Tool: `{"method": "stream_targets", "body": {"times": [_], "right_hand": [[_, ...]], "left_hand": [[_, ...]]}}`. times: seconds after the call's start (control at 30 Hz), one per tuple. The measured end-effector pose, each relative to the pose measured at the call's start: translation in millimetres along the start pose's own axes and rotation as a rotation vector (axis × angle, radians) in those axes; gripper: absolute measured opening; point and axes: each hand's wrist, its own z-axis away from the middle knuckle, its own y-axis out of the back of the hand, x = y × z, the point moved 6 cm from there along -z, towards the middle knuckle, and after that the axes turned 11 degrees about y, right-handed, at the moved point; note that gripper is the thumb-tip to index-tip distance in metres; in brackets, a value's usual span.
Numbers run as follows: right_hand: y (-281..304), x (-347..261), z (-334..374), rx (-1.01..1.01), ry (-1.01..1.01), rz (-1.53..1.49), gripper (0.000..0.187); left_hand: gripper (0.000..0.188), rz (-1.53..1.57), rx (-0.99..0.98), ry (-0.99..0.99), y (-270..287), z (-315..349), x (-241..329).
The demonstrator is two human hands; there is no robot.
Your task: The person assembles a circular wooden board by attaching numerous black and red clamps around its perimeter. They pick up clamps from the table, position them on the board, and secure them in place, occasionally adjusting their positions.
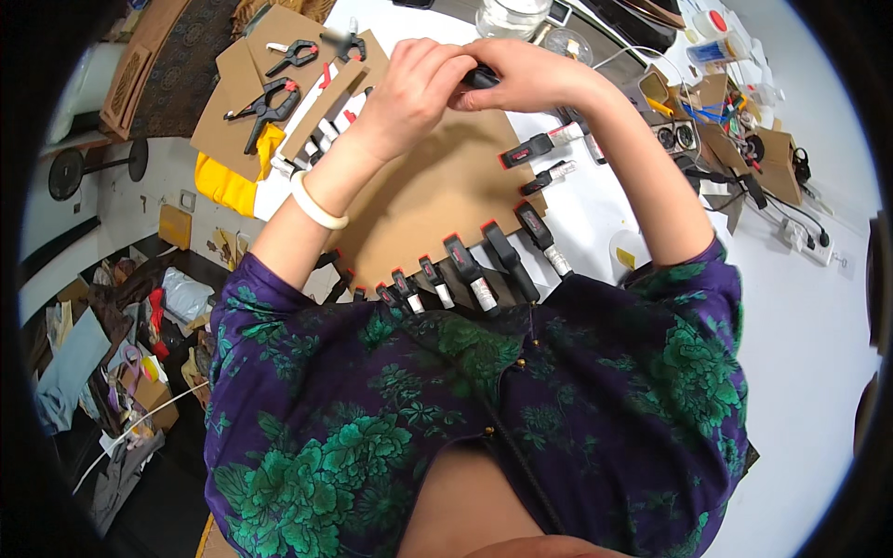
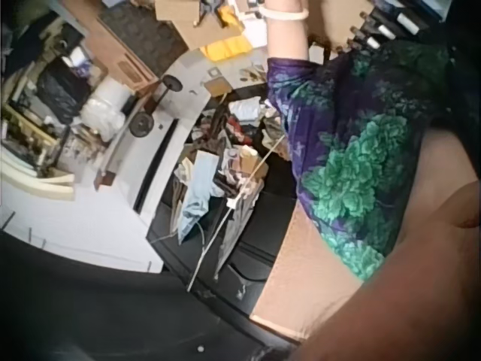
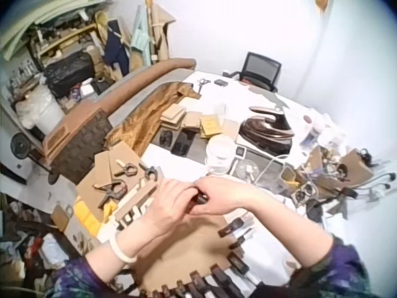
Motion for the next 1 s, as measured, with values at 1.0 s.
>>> {"method": "stream_targets", "body": {"times": [1.0], "right_hand": [[-111, 206, 4, -0.346, 0.082, 0.617, 0.024]], "left_hand": [[0.031, 0.199, 0.002, 1.087, -83, 196, -26]]}}
